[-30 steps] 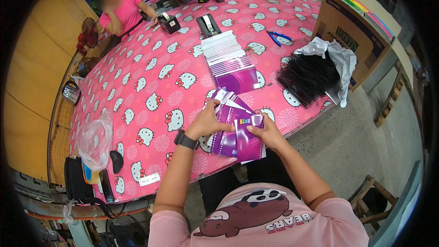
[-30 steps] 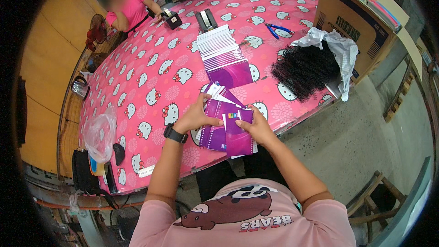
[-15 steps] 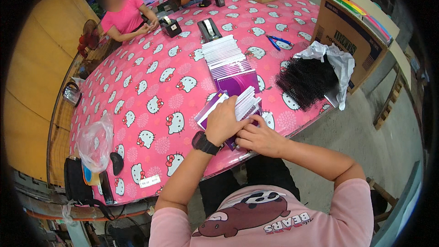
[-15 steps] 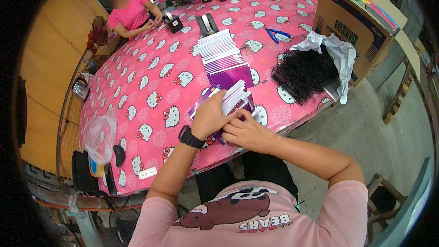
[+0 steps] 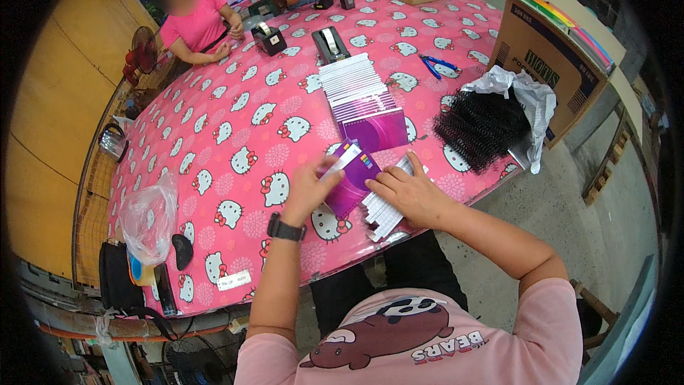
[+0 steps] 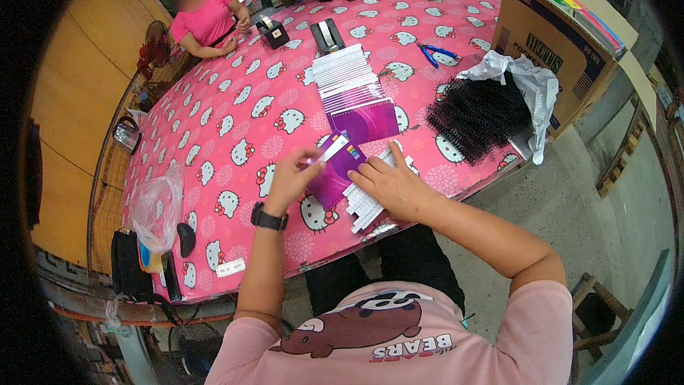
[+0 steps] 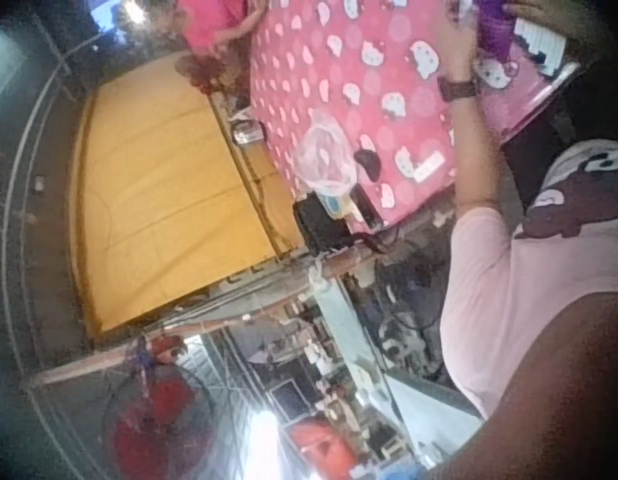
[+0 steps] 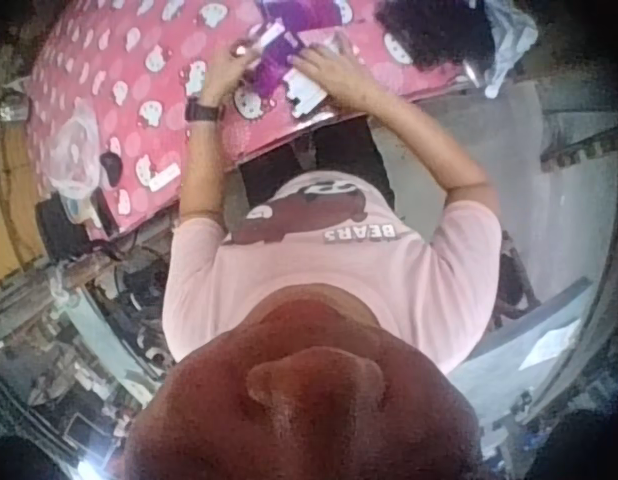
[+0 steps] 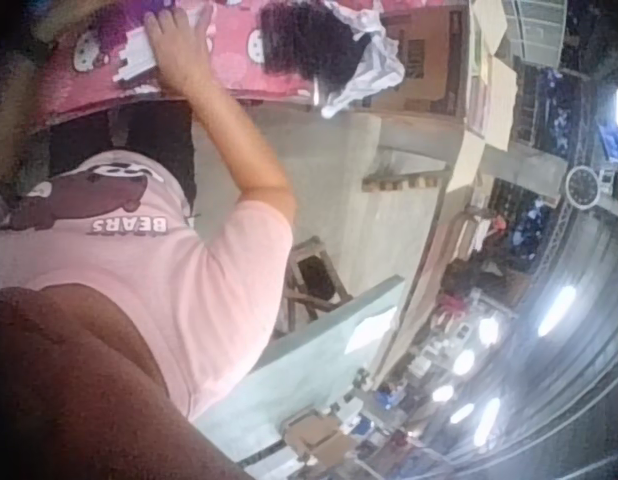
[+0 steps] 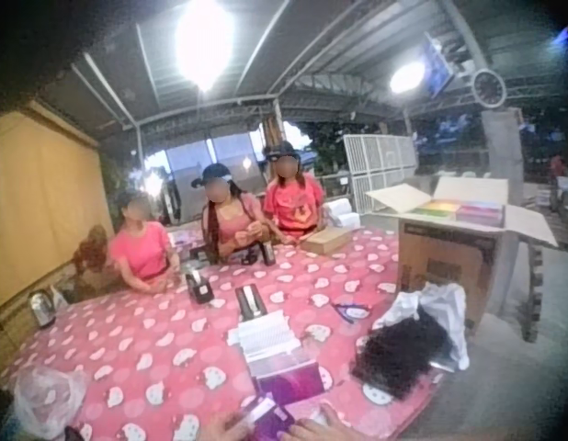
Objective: The person assembles spiral-bound notebooks by inserting a black plastic cover into the spiral binding of a purple notebook. They repeatedly pick up a notebook from a stack, insert the cover, and place the finished item on the table. The task is performed at a table covered with a pink Hello Kitty tablecloth.
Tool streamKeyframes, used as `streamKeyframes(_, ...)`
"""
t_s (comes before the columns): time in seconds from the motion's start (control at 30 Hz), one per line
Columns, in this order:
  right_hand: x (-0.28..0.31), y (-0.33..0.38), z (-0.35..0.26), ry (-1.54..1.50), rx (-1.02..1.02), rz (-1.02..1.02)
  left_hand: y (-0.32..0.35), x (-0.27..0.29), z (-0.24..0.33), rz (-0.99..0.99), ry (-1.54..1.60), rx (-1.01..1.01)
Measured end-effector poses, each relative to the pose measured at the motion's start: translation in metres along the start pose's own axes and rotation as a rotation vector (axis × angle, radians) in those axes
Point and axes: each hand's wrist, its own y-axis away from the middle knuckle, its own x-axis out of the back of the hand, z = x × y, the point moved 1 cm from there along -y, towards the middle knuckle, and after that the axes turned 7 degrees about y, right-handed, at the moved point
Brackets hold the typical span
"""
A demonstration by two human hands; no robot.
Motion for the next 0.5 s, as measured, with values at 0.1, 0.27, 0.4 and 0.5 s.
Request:
streamKeyframes(0.1,0.000,0.000,0.001,-0.014,0.010,-0.016,-0.011,0.007,0.006,0.033,-0.091,0.072)
streamKeyframes(0.27,0.002,-0.006,0.000,-0.013,0.063,-0.022,-0.032,0.002,-0.040,-0.031,0.005,0.170)
streamKeyframes(0.4,0.014,-0.021,0.018,0.002,0.045,-0.234,-0.026,0.025,-0.035,0.008,-0.114,0.134)
streamKeyframes(0.5,0.018,-0.053,0.040,-0.073,-0.051,-0.303,0.016,0.058,-0.024,0.292,0.302,0.049)
